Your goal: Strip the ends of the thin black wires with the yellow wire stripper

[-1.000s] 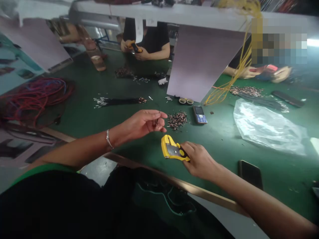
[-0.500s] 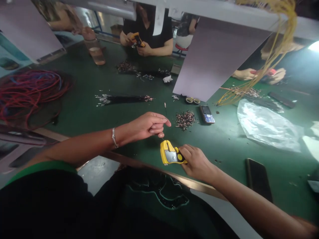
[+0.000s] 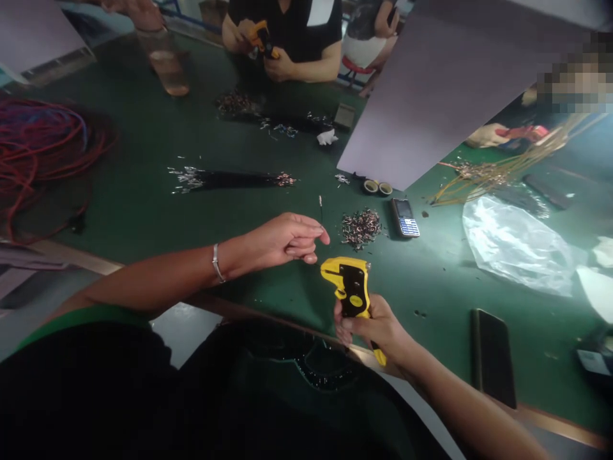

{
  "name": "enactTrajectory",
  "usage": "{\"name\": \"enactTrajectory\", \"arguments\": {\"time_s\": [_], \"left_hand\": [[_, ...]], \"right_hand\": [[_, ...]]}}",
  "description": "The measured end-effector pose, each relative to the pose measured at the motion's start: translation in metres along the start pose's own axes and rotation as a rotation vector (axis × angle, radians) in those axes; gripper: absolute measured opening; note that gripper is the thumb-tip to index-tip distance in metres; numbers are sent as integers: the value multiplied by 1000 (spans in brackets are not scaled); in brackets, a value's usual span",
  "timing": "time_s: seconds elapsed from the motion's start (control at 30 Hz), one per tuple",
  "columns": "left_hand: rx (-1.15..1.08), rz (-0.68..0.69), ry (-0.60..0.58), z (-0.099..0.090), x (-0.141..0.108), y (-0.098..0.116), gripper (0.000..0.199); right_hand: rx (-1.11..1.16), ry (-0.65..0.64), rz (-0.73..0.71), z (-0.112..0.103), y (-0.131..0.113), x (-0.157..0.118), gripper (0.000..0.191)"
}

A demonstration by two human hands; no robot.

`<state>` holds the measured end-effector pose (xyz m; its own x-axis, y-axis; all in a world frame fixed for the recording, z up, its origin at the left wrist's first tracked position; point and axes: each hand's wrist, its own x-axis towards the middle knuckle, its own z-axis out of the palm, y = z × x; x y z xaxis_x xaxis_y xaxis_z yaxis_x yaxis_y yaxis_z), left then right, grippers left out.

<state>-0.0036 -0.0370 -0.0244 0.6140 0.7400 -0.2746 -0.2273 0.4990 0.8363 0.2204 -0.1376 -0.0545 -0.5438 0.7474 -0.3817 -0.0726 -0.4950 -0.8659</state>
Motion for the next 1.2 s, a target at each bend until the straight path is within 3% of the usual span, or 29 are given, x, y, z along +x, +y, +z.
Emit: {"name": "enactTrajectory", "arguments": {"time_s": [0.13,0.23,0.5,0.9,0.97,1.1,1.2], "left_hand": [[11,-39,7,-5,7,-3,15],[13,-52,32,-6,11,-3,16],[-2,-11,115,-13,11,-2,18],[11,-14,130,-24,26,-4,16],[8,-38,153,-26,25,-7,15],[-36,-65,251,-33,20,-11,14],[-84,43,262,-37,22,-6,13]], "right_hand": [[312,-4,59,1,-2,1,14],[405,-5,61,-1,-5,7,16],[437,-18,41,-6,-6,24,16],[405,5,35,-12,-6,36,20],[336,60,-8,-24,-13,42,20],[246,402,-334,-63,-32,44,14],[30,445,-354,-74,-34,38,20]]}}
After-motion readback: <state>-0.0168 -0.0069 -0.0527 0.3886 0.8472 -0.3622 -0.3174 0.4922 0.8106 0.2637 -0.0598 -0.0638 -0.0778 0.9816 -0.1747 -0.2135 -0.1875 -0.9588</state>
